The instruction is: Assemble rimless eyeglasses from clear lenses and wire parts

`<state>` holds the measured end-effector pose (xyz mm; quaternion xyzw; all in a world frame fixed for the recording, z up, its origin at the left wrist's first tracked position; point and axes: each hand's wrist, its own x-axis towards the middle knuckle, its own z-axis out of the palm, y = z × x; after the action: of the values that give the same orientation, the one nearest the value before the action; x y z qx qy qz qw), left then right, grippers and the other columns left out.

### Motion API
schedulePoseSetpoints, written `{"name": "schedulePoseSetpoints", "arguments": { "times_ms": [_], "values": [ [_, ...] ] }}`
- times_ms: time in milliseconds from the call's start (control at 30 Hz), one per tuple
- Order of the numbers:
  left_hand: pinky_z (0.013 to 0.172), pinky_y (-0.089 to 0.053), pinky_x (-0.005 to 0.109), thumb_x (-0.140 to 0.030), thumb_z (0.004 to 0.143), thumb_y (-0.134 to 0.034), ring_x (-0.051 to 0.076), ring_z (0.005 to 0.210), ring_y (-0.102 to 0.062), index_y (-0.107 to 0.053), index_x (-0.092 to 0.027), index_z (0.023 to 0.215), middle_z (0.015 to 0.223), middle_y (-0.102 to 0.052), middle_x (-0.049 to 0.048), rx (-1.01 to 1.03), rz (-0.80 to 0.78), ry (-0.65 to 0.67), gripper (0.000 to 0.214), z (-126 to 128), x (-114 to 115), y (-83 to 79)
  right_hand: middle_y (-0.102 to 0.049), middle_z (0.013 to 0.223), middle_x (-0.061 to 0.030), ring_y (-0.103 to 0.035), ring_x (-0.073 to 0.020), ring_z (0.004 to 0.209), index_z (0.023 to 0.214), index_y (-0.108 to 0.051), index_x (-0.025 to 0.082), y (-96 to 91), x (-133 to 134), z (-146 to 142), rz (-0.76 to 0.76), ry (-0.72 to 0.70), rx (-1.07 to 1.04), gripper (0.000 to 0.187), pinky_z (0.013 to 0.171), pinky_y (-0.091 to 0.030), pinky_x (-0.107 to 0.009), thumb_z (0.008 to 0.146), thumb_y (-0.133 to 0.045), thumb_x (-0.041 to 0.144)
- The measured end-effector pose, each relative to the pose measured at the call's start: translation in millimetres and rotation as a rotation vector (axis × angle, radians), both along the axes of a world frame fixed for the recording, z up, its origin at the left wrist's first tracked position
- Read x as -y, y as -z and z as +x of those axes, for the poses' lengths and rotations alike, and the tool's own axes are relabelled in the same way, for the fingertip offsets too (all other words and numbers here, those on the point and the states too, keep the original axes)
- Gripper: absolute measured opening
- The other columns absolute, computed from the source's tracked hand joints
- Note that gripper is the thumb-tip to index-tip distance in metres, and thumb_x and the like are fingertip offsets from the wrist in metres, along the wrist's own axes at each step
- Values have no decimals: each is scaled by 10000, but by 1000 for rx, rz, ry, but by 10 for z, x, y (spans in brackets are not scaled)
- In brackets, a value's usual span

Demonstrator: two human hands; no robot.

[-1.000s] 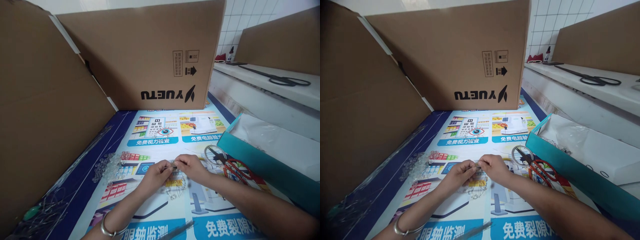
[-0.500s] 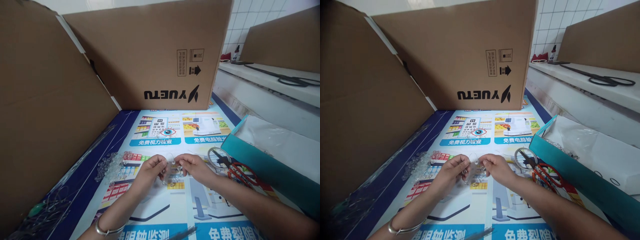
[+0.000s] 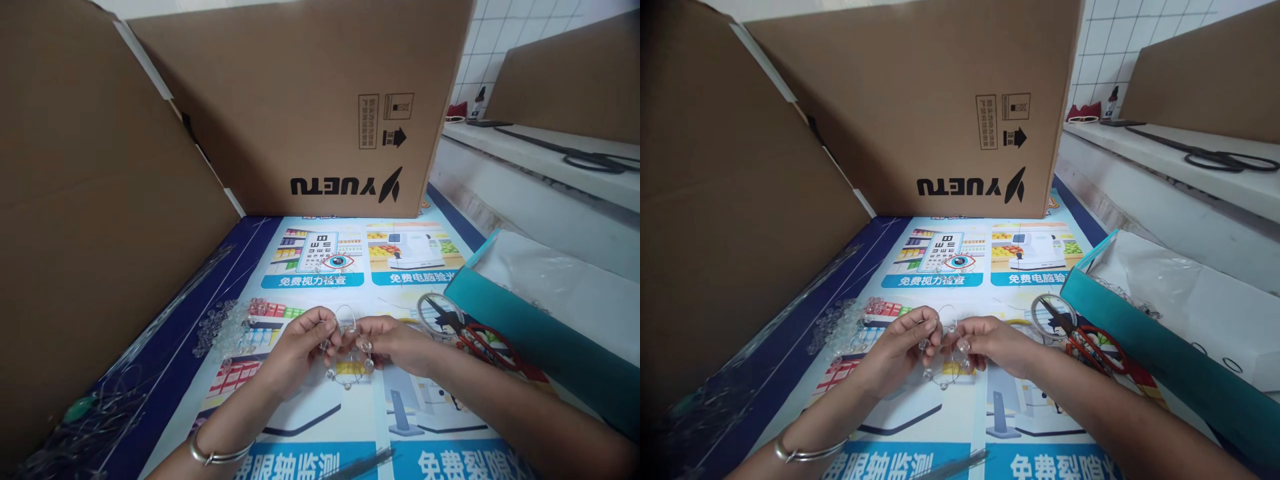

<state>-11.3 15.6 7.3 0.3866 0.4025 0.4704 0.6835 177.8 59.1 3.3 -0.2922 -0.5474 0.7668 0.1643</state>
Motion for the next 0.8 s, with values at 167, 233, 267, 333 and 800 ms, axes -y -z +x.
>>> {"name": "schedulePoseSetpoints", "arguments": {
  "times_ms": [167,233,267,333,800],
  "values": [
    [451,-377,186,-322,811,-549,82,513,-482,-510,-165,755,656,-561,-7,-125,-12,-24,171,-57,-67,47,-583,715,1,-490,-57,512,916,-595,158,-12,-2,-13,23,30,52,219,447,-317,-168,782,-559,328],
    [448,-383,188,-347,803,-543,86,505,-490,-516,-166,745,643,-561,-10,-253,6,-20,193,-88,-98,81,-553,661,20,-476,-52,474,897,-588,164,-8,5,-24,69,54,141,191,425,-308,-165,797,-530,316],
    [442,-383,188,-362,799,-539,86,493,-488,-522,-166,739,636,-561,-12,-330,19,-12,205,-103,-112,99,-547,651,26,-468,-49,454,888,-583,168,1,12,-30,106,61,188,171,416,-305,-165,802,-514,298],
    [417,-369,187,-387,791,-526,82,454,-466,-535,-169,733,629,-566,-15,-492,48,6,226,-129,-134,133,-547,658,32,-455,-45,424,896,-570,178,33,30,-40,194,76,267,146,407,-310,-168,803,-481,245],
    [512,-333,215,-312,779,-523,131,568,-522,-562,-221,783,627,-584,-35,-1191,351,23,99,-201,-151,220,-557,595,22,-498,-129,543,1112,-526,238,-5,221,63,759,69,736,315,479,-261,-214,804,-464,257]
  ]
}}
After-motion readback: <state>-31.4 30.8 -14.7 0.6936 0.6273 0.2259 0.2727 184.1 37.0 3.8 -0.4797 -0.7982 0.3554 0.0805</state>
